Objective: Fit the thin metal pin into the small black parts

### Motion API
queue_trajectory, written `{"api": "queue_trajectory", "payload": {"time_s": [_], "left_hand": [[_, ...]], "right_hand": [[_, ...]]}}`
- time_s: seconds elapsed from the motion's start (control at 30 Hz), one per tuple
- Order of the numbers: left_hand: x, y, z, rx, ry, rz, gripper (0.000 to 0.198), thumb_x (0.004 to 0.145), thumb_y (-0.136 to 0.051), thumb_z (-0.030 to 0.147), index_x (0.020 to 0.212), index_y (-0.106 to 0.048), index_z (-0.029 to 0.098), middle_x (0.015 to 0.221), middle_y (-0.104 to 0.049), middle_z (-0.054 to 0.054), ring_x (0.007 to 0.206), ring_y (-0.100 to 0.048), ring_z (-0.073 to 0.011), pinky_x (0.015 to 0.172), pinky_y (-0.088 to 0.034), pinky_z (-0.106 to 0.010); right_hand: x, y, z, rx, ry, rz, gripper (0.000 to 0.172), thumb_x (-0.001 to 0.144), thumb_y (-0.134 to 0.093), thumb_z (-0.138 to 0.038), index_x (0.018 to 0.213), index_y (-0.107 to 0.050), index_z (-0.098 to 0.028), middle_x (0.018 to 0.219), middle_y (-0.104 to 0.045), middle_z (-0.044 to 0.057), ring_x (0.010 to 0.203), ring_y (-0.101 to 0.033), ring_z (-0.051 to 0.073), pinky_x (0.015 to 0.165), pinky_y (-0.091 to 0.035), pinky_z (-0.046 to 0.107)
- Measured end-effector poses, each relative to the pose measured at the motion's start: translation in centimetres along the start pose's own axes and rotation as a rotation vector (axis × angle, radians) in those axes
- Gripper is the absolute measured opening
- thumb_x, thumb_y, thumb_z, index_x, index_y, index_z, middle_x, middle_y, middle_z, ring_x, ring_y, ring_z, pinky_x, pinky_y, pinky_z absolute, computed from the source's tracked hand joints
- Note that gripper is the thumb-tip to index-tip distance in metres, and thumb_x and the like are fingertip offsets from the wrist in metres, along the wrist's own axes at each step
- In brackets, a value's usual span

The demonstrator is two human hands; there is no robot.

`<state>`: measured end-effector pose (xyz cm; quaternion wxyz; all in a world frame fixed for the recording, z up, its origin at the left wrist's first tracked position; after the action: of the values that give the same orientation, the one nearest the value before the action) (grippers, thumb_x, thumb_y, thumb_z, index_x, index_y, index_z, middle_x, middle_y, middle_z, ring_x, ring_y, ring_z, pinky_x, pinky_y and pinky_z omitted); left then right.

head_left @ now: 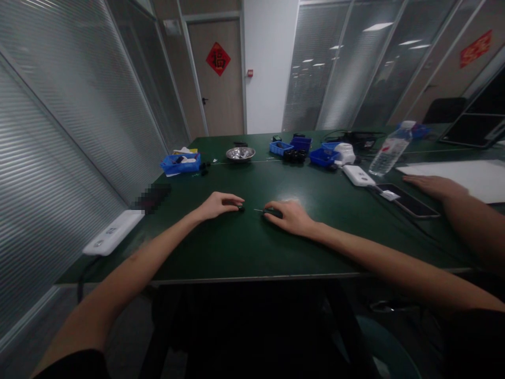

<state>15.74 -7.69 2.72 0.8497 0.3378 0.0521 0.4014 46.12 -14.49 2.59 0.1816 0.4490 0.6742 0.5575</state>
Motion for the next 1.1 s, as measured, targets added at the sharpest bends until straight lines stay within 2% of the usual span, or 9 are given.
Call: {"api": "queue_trajectory", "payload": {"time_s": [0.07, 0.17, 0.27, 0.57, 0.7, 0.83, 1.1], "left_hand": [[0.3, -1.7, 1.2, -0.024, -0.037, -0.074, 0.041, 0.094, -0.076, 0.030, 0.135, -0.074, 0.023, 0.123, -0.079, -0.008, 0.112, -0.074, -0.0212, 0.102, -0.055, -0.039], [0.3, -2.5, 2.0, -0.001, -0.069, -0.089, 0.033, 0.096, -0.075, 0.030, 0.128, -0.077, 0.023, 0.122, -0.079, -0.008, 0.110, -0.073, -0.0207, 0.099, -0.054, -0.037], [0.1, -2.3, 1.9, 0.007, -0.084, -0.083, 0.027, 0.097, -0.074, 0.031, 0.121, -0.080, 0.021, 0.118, -0.079, -0.008, 0.106, -0.072, -0.0205, 0.097, -0.054, -0.036], [0.1, -2.4, 1.4, 0.067, -0.123, -0.053, 0.026, 0.097, -0.075, 0.035, 0.117, -0.081, 0.020, 0.112, -0.077, -0.008, 0.098, -0.069, -0.0200, 0.087, -0.052, -0.033], [0.1, -2.7, 1.4, 0.019, -0.117, -0.045, 0.026, 0.097, -0.075, 0.035, 0.118, -0.082, 0.021, 0.112, -0.077, -0.009, 0.101, -0.070, -0.0206, 0.092, -0.053, -0.034], [0.1, -2.5, 1.3, -0.046, -0.095, -0.091, 0.027, 0.100, -0.071, 0.034, 0.122, -0.081, 0.021, 0.115, -0.077, -0.009, 0.106, -0.070, -0.0211, 0.097, -0.053, -0.036], [0.3, -2.5, 1.0, -0.071, -0.096, -0.129, 0.027, 0.101, -0.069, 0.034, 0.123, -0.080, 0.023, 0.116, -0.076, -0.009, 0.108, -0.070, -0.0214, 0.099, -0.052, -0.037]], "right_hand": [[-0.1, -0.1, -0.2, -0.005, 0.052, -0.020, 0.038, 0.106, -0.054, -0.047, 0.132, -0.069, -0.023, 0.111, -0.078, 0.008, 0.094, -0.071, 0.023, 0.080, -0.047, 0.033], [-0.3, -0.1, -0.4, -0.023, 0.088, -0.039, 0.038, 0.106, -0.053, -0.046, 0.133, -0.068, -0.024, 0.113, -0.077, 0.008, 0.094, -0.071, 0.023, 0.081, -0.048, 0.034], [-0.3, -0.1, -0.5, -0.026, 0.104, -0.024, 0.039, 0.107, -0.052, -0.047, 0.133, -0.068, -0.024, 0.112, -0.077, 0.008, 0.094, -0.071, 0.024, 0.081, -0.049, 0.034], [-0.3, -0.8, 0.0, -0.042, 0.184, -0.001, 0.039, 0.108, -0.051, -0.048, 0.133, -0.067, -0.023, 0.116, -0.077, 0.009, 0.093, -0.072, 0.023, 0.080, -0.050, 0.034], [-0.4, -1.0, 0.1, -0.059, 0.234, 0.032, 0.038, 0.109, -0.051, -0.046, 0.134, -0.065, -0.022, 0.116, -0.075, 0.010, 0.090, -0.071, 0.022, 0.077, -0.049, 0.033], [-0.7, -0.9, -0.1, -0.096, 0.277, 0.069, 0.038, 0.110, -0.049, -0.043, 0.137, -0.063, -0.021, 0.113, -0.073, 0.011, 0.083, -0.069, 0.021, 0.071, -0.047, 0.032], [-0.9, -0.6, -0.7, -0.138, 0.311, 0.073, 0.037, 0.111, -0.048, -0.040, 0.138, -0.062, -0.019, 0.108, -0.071, 0.010, 0.079, -0.065, 0.019, 0.066, -0.044, 0.030]]}}
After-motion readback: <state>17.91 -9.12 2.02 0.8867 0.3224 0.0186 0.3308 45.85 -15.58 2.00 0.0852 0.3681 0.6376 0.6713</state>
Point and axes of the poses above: each hand's wrist, its own x-axis towards the middle knuckle, its own y-axis out of the back of the hand, z = x × y, the point moved 2 cm from there along x, towards the middle knuckle
